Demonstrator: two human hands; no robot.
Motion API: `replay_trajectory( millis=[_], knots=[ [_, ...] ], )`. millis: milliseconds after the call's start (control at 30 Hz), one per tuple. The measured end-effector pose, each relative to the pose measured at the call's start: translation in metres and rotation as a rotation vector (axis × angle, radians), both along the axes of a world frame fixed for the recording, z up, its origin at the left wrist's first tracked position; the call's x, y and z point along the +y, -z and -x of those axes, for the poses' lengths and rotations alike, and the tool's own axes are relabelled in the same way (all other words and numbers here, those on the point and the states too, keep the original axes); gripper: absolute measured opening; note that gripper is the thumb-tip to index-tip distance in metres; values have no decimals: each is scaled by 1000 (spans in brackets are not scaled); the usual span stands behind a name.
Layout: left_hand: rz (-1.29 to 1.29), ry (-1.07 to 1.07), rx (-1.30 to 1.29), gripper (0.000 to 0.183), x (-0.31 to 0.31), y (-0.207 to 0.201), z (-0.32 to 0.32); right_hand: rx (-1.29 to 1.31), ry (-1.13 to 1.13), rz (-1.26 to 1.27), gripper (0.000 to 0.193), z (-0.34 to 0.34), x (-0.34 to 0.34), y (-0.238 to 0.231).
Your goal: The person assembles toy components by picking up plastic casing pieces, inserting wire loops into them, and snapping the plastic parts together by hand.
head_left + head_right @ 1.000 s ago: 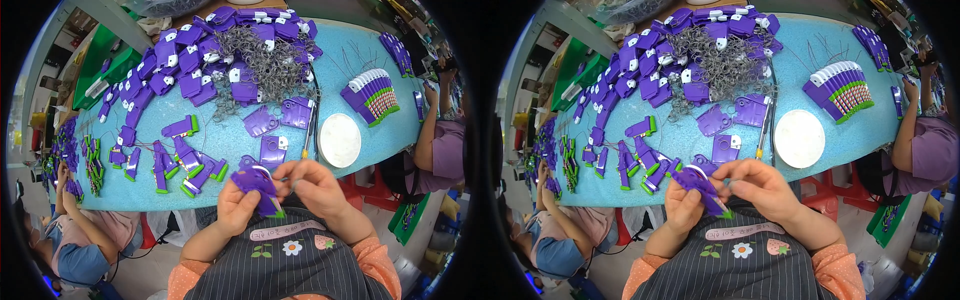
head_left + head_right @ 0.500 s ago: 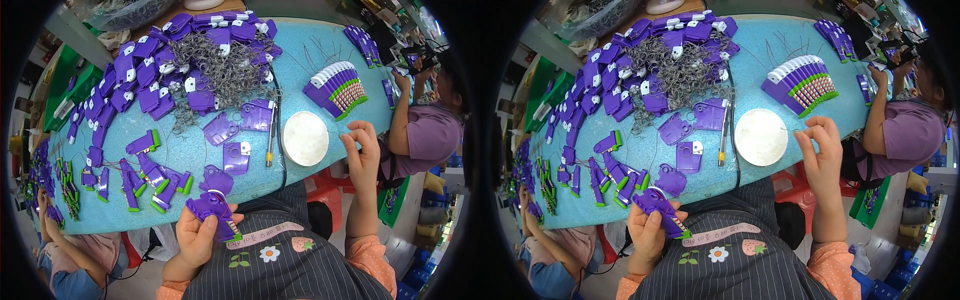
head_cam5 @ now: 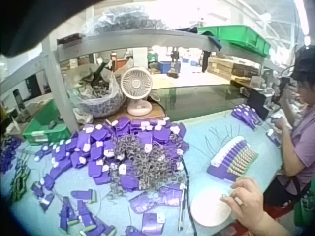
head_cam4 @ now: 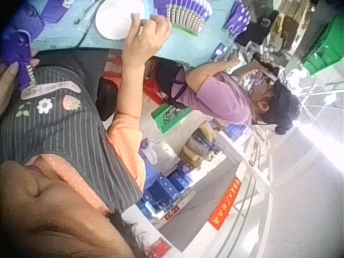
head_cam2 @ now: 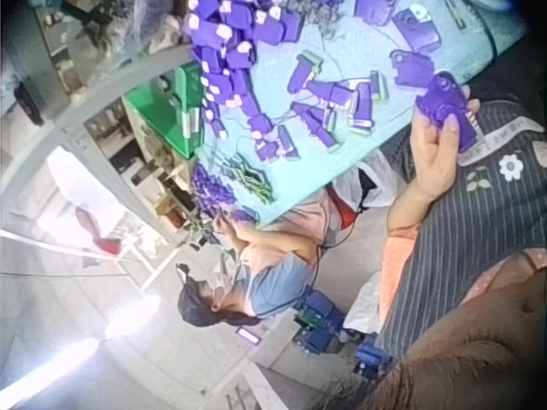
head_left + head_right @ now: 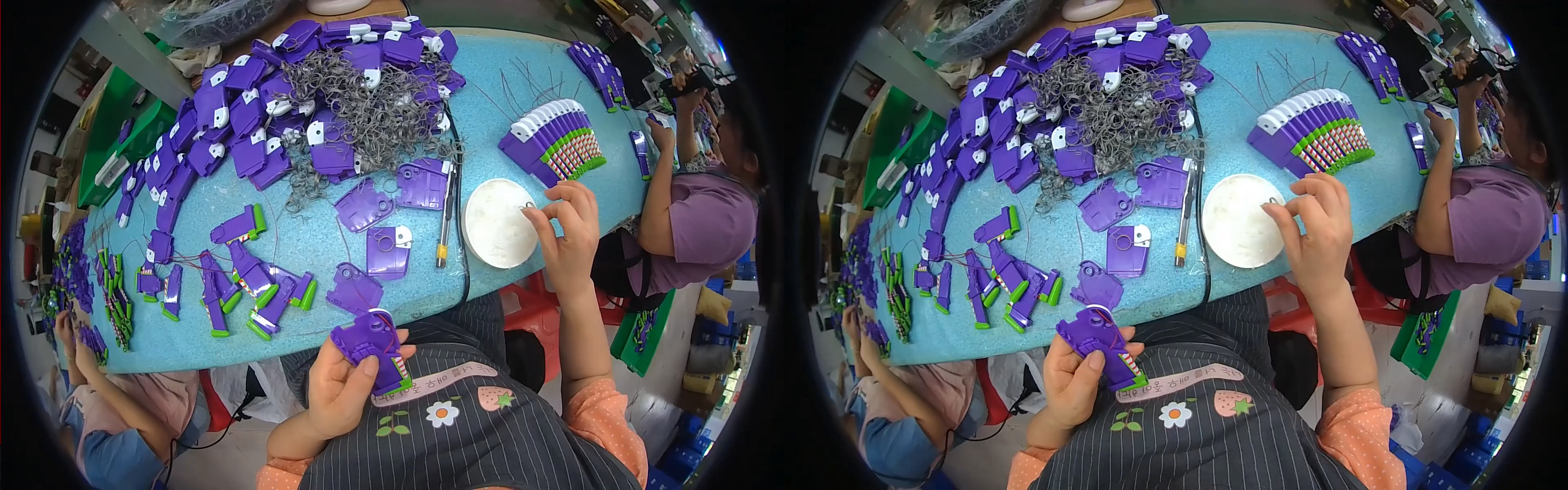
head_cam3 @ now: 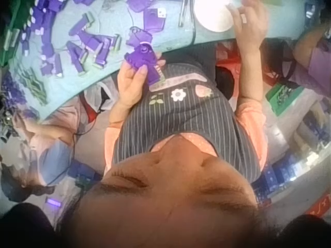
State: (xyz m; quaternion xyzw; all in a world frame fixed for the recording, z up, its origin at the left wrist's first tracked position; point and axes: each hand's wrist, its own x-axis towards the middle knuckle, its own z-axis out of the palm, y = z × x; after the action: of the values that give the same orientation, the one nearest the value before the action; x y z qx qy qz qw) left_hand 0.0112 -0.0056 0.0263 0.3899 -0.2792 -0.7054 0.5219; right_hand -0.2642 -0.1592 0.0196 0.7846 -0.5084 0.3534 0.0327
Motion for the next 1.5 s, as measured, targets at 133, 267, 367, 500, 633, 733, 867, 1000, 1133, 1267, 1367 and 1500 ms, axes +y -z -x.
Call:
replay_trajectory(
  millis=[133,267,367,500,633,733,867,1000,1133,1267,1367,1500],
  knots=[
    [-14,15,-8,35,-1,1,-3,-73,9,17,16,-3,14,-19],
    [14,39,79,37,-9,-1,-1,-441,-206,-342,3,-31,40,-46],
    [65,68,113,38,-14,-1,6,-675,-614,-599,8,-62,53,-39],
    [118,39,65,37,-15,-3,7,-686,-681,-762,6,-92,55,-22],
    [96,32,30,37,-10,-4,4,-779,-673,-937,7,-97,64,-10],
    [99,37,-20,35,-7,-1,4,-820,-718,-1010,9,-94,65,-2],
    [74,222,-99,35,-6,1,-4,-840,-668,-1135,13,-87,69,-8],
    [172,394,-348,32,-5,4,-9,-809,-628,-1462,24,-79,49,-33],
    [336,576,-438,26,-10,-4,-15,-824,-819,-1889,17,-80,35,-30],
    [257,335,201,27,15,16,-20,-901,-826,-1742,15,-102,31,-23],
    [214,104,215,31,25,16,-32,-57,-449,-568,16,-117,26,-16],
    [98,135,201,33,34,17,-29,75,-322,-359,19,-126,19,-1]
  ],
)
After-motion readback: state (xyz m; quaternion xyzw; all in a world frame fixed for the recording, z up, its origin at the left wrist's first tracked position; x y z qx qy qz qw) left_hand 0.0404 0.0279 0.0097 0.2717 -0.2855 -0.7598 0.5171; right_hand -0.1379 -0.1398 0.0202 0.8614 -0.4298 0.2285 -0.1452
